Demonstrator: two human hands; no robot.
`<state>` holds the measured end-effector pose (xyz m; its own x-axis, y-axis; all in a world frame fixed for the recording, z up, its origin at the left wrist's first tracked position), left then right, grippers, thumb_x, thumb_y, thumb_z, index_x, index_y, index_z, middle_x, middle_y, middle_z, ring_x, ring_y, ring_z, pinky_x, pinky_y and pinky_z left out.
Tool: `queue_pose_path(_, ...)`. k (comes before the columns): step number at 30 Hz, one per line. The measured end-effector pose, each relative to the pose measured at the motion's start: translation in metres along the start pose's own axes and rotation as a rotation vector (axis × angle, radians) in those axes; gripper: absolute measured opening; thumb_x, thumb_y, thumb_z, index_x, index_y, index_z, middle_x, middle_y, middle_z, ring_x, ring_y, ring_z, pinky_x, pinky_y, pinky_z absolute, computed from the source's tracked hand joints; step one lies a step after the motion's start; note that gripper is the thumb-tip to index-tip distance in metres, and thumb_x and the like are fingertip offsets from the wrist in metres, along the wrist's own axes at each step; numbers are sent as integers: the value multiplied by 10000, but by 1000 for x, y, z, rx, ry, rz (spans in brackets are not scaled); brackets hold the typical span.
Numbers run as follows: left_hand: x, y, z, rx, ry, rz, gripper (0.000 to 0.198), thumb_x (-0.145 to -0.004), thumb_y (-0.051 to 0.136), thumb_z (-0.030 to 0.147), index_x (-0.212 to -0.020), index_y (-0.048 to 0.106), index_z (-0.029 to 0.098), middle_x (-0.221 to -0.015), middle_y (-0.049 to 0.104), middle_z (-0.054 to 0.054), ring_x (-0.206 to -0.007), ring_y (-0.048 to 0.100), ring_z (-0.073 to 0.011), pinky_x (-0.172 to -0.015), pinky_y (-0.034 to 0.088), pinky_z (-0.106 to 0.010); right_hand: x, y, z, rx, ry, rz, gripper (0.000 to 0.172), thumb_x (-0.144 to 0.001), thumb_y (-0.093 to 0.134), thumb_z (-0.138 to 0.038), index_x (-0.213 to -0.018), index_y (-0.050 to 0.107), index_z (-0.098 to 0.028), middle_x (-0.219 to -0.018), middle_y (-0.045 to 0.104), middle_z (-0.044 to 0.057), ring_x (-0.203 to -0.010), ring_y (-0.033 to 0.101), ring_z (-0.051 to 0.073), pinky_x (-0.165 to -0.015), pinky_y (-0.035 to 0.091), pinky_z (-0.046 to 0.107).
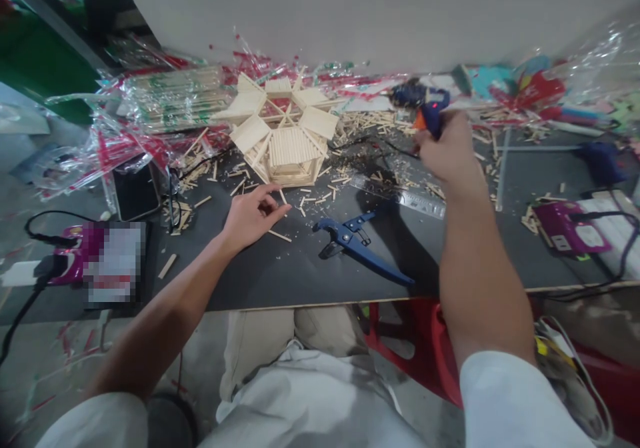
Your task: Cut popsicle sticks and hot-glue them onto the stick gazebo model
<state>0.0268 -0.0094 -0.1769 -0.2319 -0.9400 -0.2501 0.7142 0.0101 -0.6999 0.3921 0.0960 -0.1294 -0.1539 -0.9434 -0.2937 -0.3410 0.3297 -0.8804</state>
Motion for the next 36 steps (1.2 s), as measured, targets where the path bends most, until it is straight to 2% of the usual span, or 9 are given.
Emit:
queue_pose_path(2, 0, 0, 0, -11, -4, -9, 382, -902, 718, 394, -1213, 673, 176, -755, 758, 4, -656, 679, -133, -670, 497, -256, -7, -13, -14, -192, -18, 66, 504, -1007, 591, -264, -1431, 490, -9, -1210, 684, 282, -778, 662, 86, -646, 431, 301)
queue_pose_path(5, 1, 0, 2, -37, -9, -20, 394, -910, 716, 386, -1240, 667, 175, -766, 760, 7, -662, 682, -131, -672, 491, -249, -17, -33, -47, -462, -264, 204, 641, -854, 691, -520, -1326, 575, -102, -1211, 694, 134, -978, 671, 137, -720, 423, 335)
queue_pose_path(8, 1, 0, 2, -56, -13, -36, 391, -923, 709, 383, -1258, 659, 188, -774, 759, 16, -664, 681, -125, -680, 495, -243, -18, -47, -88, -710, -634, 324, 486, -868, 749, -574, -1207, 607, -256, -1096, 674, 7, -834, 643, 94, -705, 466, 302)
queue_pose_path(10, 0, 0, 1, -59, -30, -36, 377, -921, 714, 370, -1251, 660, 198, -769, 752, 26, -668, 681, -122, -688, 500, -243, -15, -52, -112, -735, -781, 401, 274, -956, 722, -457, -1169, 614, -322, -1026, 656, -36, -908, 641, 116, -800, 507, 327)
queue_pose_path(12, 0, -1, 0, -60, -46, -19, 364, -913, 723, 359, -1237, 663, 204, -761, 745, 34, -669, 679, -122, -693, 502, -245, -8, -53, -130, -680, -866, 417, 206, -1003, 671, -380, -1198, 612, -346, -988, 629, -57, -1014, 651, 129, -912, 494, 344)
queue_pose_path(14, -1, -2, 0, -57, -44, 9, 361, -908, 726, 355, -1231, 664, 206, -759, 742, 37, -666, 675, -120, -695, 502, -246, 0, -50, -139, -620, -862, 387, 263, -990, 671, -377, -1240, 609, -321, -986, 612, -40, -1011, 653, 154, -914, 500, 355)
queue_pose_path(19, -1, -3, 0, -68, -3, 29, 351, -914, 710, 368, -1219, 663, 199, -762, 743, 31, -649, 663, -109, -686, 497, -237, 12, -34, -140, -354, -745, 298, 324, -890, 731, -353, -1165, 592, -255, -910, 619, -15, -748, 598, 148, -667, 487, 321)
queue_pose_path(27, -1, 0, -7, -27, -36, 17, 381, -912, 709, 396, -1235, 667, 199, -755, 735, 32, -645, 662, -112, -663, 491, -236, 18, -22, -152, -142, -847, 235, 330, -1002, 563, -459, -1254, 537, -247, -1076, 670, 70, -855, 660, 243, -718, 504, 406)
queue_pose_path(36, -2, -1, -3, -34, -35, 4, 391, -918, 699, 397, -1252, 665, 197, -761, 733, 27, -644, 663, -114, -660, 488, -237, 21, -18, -155, -74, -819, 175, 360, -919, 600, -254, -1270, 520, -245, -1114, 697, 104, -929, 692, 316, -756, 535, 445)
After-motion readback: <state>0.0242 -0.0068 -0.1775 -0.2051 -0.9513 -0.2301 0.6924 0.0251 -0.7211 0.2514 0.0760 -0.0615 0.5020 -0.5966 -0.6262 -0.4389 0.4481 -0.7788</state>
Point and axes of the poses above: each hand's wrist, its own x-axis away from the middle knuckle, its own y-axis out of the palm, z = x × y, the point moved 3 cm from there along -x, towards the middle knuckle
